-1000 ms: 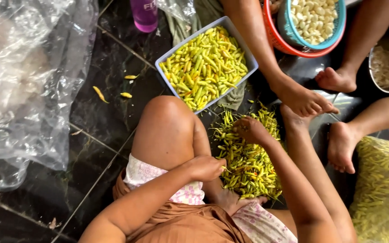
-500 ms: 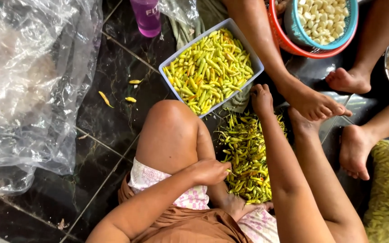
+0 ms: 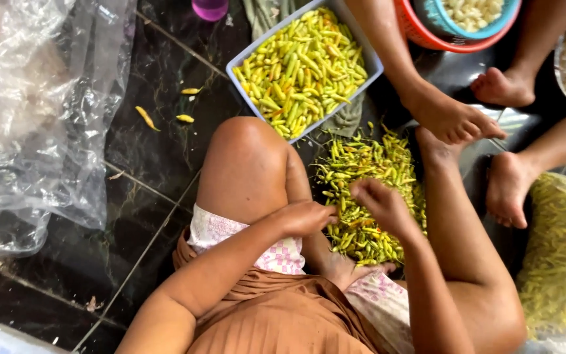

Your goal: Removing the stems from green chili peppers by hand and placing the processed peppers into a plastic container.

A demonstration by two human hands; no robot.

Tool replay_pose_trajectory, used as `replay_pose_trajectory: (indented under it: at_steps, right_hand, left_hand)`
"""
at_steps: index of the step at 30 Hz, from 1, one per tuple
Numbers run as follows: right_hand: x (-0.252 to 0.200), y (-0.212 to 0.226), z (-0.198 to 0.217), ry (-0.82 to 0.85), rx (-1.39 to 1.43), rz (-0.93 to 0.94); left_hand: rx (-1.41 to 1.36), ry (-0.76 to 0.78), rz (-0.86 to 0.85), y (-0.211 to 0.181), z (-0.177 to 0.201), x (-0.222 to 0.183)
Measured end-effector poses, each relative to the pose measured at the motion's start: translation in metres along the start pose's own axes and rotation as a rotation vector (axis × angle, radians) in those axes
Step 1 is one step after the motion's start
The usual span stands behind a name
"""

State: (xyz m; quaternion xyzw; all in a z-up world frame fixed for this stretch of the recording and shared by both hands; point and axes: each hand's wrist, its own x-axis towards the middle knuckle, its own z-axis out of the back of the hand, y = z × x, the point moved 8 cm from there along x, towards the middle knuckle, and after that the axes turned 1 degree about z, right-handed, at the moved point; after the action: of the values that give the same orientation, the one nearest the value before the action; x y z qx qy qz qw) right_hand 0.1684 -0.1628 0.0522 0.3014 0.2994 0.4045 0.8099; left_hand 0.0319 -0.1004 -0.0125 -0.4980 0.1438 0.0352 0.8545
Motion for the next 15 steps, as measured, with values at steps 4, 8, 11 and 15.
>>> replay_pose_trajectory:
  at_steps: [4,8,11,15]
  right_hand:
    - [-0.066,0.026,-0.032,0.103,0.015,0.023]
    - [-0.084,0.007,-0.047,-0.082,0.09,0.127]
    - [-0.087,0.001,-0.049,-0.226,0.06,0.15]
    - [-0.084,-0.009,-0.063,-0.233,0.018,0.237]
  left_hand:
    - [0.051,0.027,-0.009,0.0,0.002,-0.001]
    - [0.105,0.047,-0.009,0.007,-0.007,0.002]
    - [0.199,0.06,0.03,-0.013,0.001,-0.015]
    - [0.262,0.059,0.078,-0.027,0.008,-0.03]
